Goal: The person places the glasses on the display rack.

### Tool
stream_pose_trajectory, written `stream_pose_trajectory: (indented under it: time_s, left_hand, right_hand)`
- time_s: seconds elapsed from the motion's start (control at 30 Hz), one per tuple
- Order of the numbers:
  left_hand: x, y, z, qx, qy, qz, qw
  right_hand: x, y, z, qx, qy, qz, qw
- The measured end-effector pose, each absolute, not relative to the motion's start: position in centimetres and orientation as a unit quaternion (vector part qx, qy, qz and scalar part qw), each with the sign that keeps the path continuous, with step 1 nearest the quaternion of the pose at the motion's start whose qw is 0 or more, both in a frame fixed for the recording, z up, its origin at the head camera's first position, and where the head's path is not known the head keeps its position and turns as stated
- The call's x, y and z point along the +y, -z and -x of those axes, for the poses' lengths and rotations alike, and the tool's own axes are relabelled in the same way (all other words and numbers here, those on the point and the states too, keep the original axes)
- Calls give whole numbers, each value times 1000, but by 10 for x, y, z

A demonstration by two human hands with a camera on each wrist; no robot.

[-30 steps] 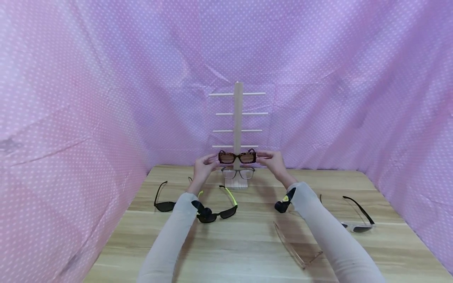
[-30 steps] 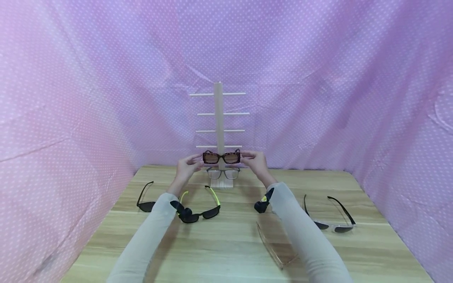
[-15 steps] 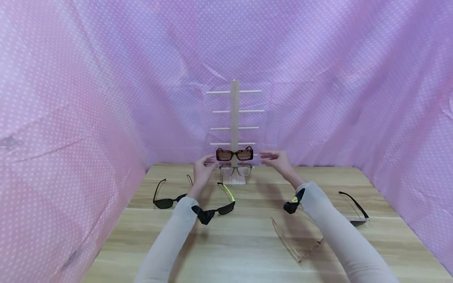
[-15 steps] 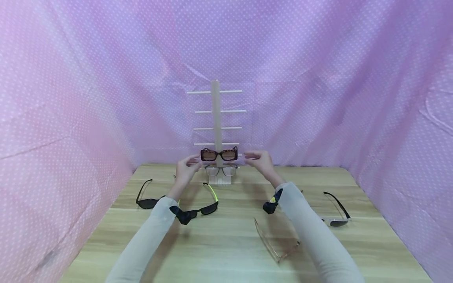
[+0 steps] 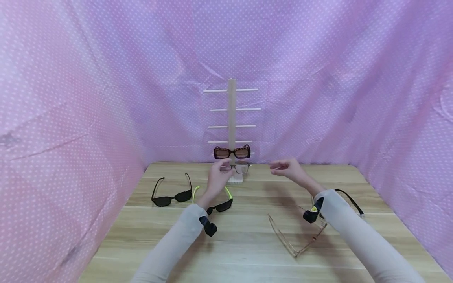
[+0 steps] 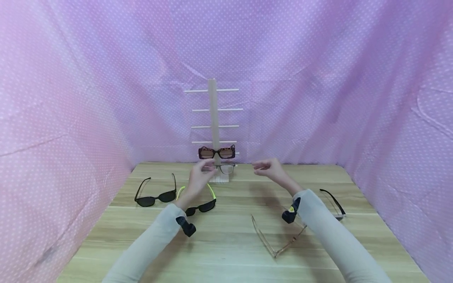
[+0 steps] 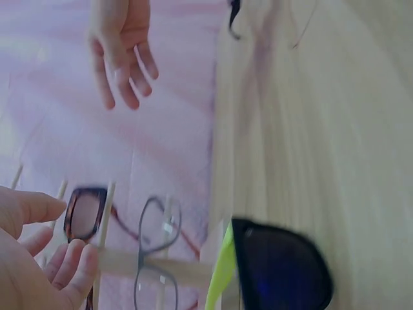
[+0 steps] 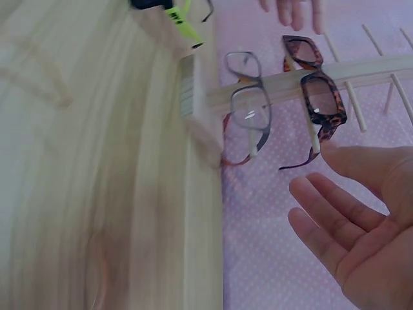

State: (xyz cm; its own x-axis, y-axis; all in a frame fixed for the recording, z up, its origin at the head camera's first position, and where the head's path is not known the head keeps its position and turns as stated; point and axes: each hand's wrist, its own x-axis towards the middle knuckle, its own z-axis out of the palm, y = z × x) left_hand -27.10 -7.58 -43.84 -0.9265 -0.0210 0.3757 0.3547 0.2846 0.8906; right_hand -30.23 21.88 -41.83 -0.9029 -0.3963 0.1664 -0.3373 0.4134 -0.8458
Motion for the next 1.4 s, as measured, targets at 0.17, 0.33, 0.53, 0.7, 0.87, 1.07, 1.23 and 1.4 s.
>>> stream_pose_trajectory:
  time_s: [0.17, 0.33, 0.53, 0.7, 0.87, 1.07, 1.23, 1.4]
  left_hand:
    - [-57, 447, 257, -798, 560, 175, 138]
    - [-37, 457, 243, -802, 547, 232, 68]
    - [-12, 472, 223, -817, 504, 281, -22]
    - [7, 487, 207, -823, 449, 343, -62]
    - [24, 495, 192, -826, 386, 402, -81]
    - [36, 494, 179, -829, 343, 434, -83]
    - [43, 496, 171, -829, 307, 463, -60]
    - [48, 499, 165, -829, 277, 486, -25]
  right_hand:
    - [237, 426, 293, 856, 457, 235, 53]
    - [253, 432, 284, 863, 430, 251, 89]
    - [271, 435, 272, 860, 379, 318, 123]
    - [286, 440, 262, 867, 316, 353, 152]
    - [294, 437, 248, 877, 258, 376, 151]
    - [303, 435, 236, 876, 236, 392, 150]
    - [310, 432, 232, 881, 213, 392, 158]
    - [314, 432, 229, 887, 196, 383, 169]
